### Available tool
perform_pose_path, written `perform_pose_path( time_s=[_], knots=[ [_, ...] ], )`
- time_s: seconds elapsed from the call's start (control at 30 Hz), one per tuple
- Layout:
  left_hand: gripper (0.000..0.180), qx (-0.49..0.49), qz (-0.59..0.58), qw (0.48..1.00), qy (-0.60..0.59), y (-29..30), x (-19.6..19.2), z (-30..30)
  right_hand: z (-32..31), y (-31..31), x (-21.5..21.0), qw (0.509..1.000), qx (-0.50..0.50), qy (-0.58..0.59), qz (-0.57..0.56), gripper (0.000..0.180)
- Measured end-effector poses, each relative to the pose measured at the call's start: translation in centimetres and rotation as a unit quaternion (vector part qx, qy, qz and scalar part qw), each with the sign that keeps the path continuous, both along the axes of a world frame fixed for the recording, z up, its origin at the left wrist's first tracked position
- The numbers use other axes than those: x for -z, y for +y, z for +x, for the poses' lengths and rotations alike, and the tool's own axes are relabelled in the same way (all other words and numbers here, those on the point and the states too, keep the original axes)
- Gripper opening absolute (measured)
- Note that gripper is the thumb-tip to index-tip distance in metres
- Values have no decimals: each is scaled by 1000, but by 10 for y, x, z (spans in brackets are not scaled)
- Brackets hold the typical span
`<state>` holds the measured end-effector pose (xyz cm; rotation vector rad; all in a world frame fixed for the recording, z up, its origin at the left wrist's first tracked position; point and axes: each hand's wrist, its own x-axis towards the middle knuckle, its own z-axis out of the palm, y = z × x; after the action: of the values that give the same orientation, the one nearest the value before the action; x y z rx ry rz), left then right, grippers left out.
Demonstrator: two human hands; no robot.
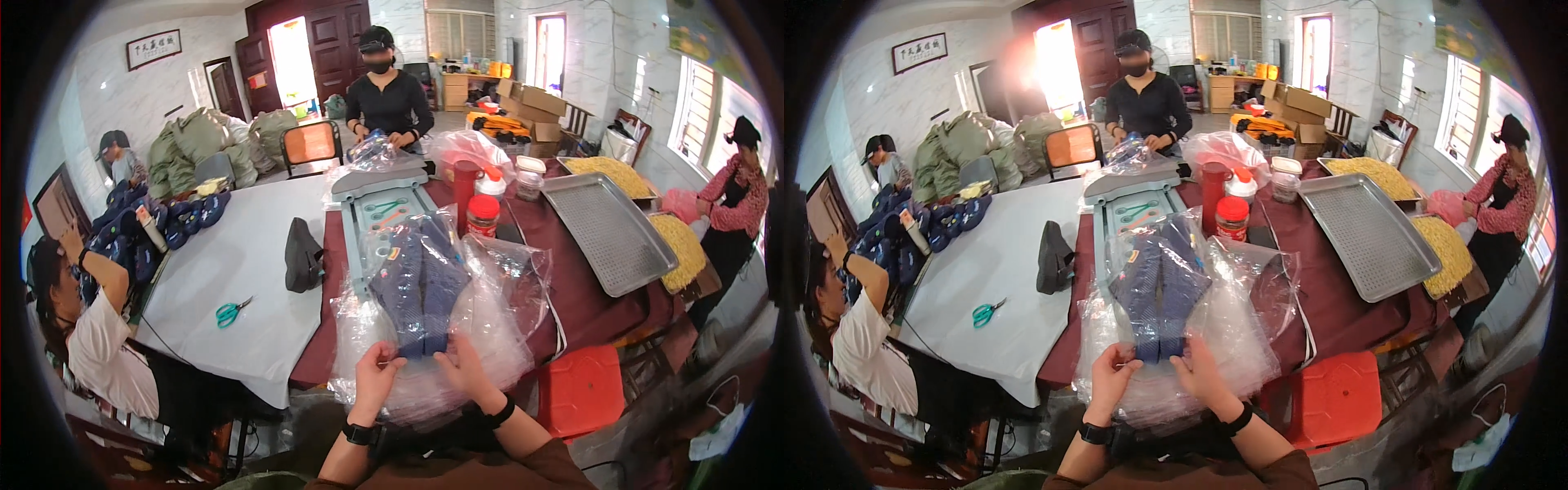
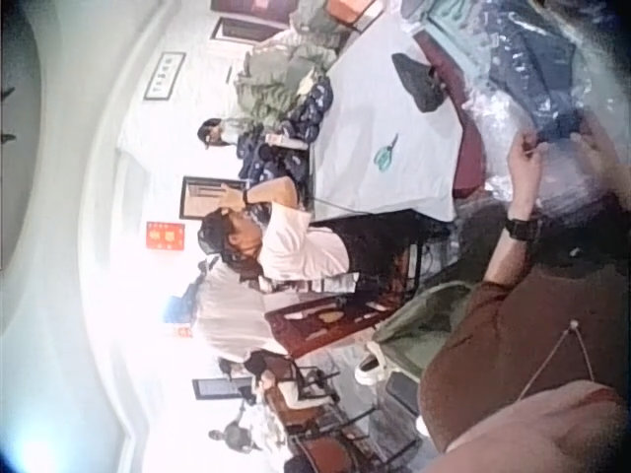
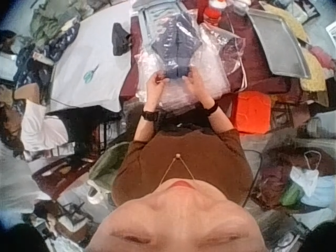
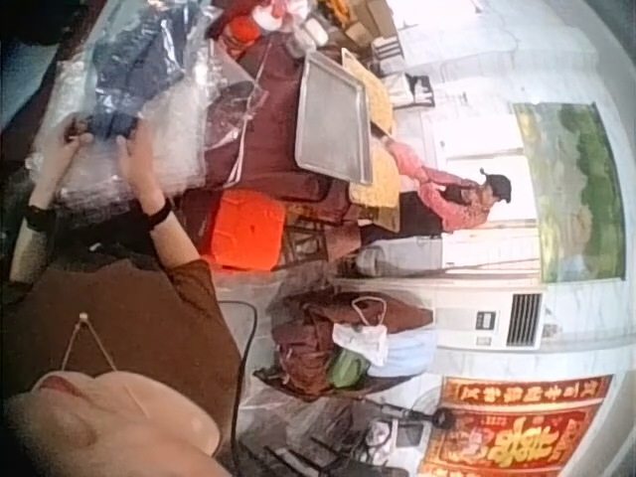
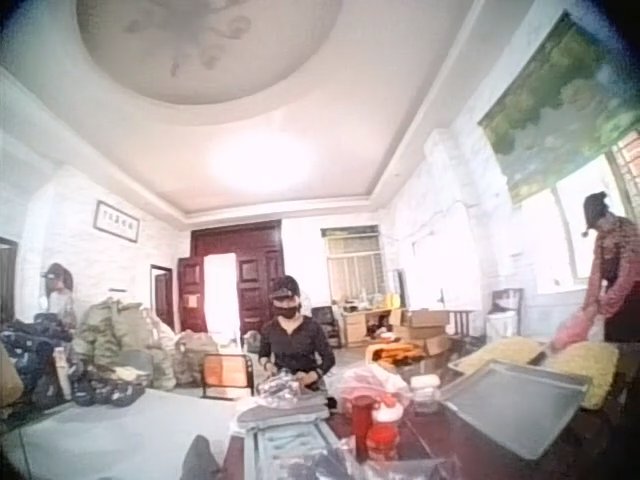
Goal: Packaging blue clogs into individual clear plastic bags in a shoe manufacturing facility.
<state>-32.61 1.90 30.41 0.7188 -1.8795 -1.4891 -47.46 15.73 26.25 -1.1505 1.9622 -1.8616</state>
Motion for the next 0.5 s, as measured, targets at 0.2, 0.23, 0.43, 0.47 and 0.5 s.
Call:
perform_pose_path(
  time_s=[0.2, 0.23, 0.43, 0.47, 0.5],
  knots=[
    [20, -3, 33, 998, 44, 8, -17, -3, 8, -2, -38, 994, 33, 108, -7, 66],
    [18, -3, 28, 998, 60, 9, -18, -3, 10, -1, -47, 998, 16, 66, 15, 66],
    [19, -30, 33, 995, 86, 10, -5, 3, -5, 0, -51, 992, -98, -51, -61, 71],
    [21, -31, 33, 996, 81, 10, -4, 5, -7, 0, -48, 992, -107, -16, -63, 74],
    [21, -33, 36, 996, 80, 11, -4, 7, -6, 1, -48, 992, -109, -17, -61, 74]
  ],
)
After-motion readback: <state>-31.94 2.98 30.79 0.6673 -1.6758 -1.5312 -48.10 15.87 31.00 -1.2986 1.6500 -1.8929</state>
